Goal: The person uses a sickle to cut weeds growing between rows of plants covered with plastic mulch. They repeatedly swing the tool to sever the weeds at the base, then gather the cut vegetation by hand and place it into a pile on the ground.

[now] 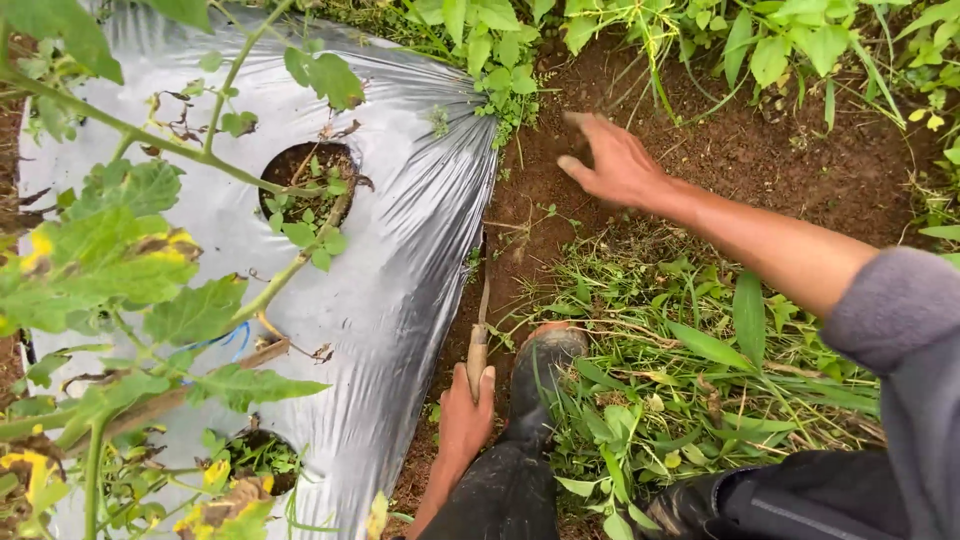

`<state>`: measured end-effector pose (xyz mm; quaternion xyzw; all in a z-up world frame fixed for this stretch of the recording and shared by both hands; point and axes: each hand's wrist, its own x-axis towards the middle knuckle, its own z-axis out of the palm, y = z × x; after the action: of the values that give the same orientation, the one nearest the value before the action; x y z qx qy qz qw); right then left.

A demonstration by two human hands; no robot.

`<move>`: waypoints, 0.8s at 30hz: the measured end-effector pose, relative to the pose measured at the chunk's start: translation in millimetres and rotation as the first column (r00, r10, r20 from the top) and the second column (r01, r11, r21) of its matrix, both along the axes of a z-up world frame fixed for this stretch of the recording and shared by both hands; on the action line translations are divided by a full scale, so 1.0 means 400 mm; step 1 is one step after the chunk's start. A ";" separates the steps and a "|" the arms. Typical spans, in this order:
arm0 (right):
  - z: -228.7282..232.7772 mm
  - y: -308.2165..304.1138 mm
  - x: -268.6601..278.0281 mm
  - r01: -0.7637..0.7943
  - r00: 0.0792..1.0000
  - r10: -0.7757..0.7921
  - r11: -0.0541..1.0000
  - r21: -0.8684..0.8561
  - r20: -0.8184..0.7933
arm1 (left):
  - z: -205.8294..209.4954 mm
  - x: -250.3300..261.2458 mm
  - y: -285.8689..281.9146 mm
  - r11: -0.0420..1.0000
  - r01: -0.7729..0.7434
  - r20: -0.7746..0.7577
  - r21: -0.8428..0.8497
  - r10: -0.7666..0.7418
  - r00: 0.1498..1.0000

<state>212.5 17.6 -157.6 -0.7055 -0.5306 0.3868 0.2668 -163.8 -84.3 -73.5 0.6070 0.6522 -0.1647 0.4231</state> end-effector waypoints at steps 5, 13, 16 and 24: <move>0.106 0.154 -0.020 0.037 0.984 -0.062 0.988 -0.148 -0.165 | -0.007 0.006 -0.006 1.000 -0.004 -0.020 0.023 0.004 1.000; -0.023 0.182 0.000 0.054 0.956 -0.135 0.952 -0.300 -0.259 | -0.028 0.026 0.022 1.000 0.025 0.104 0.017 -0.026 0.994; -0.176 0.154 0.036 -0.043 0.985 0.069 0.986 -0.161 0.158 | -0.008 0.085 0.069 0.997 0.059 0.159 0.056 -0.068 0.985; -0.095 0.100 -0.018 -0.324 0.919 0.177 0.847 0.420 0.353 | -0.064 0.128 0.099 0.924 -0.066 0.407 0.376 -0.101 0.908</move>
<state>205.3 57.6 -195.7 -0.5935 -0.7311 0.1661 0.2926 -112.7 -44.8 -99.1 0.7046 0.5598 0.0956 0.4255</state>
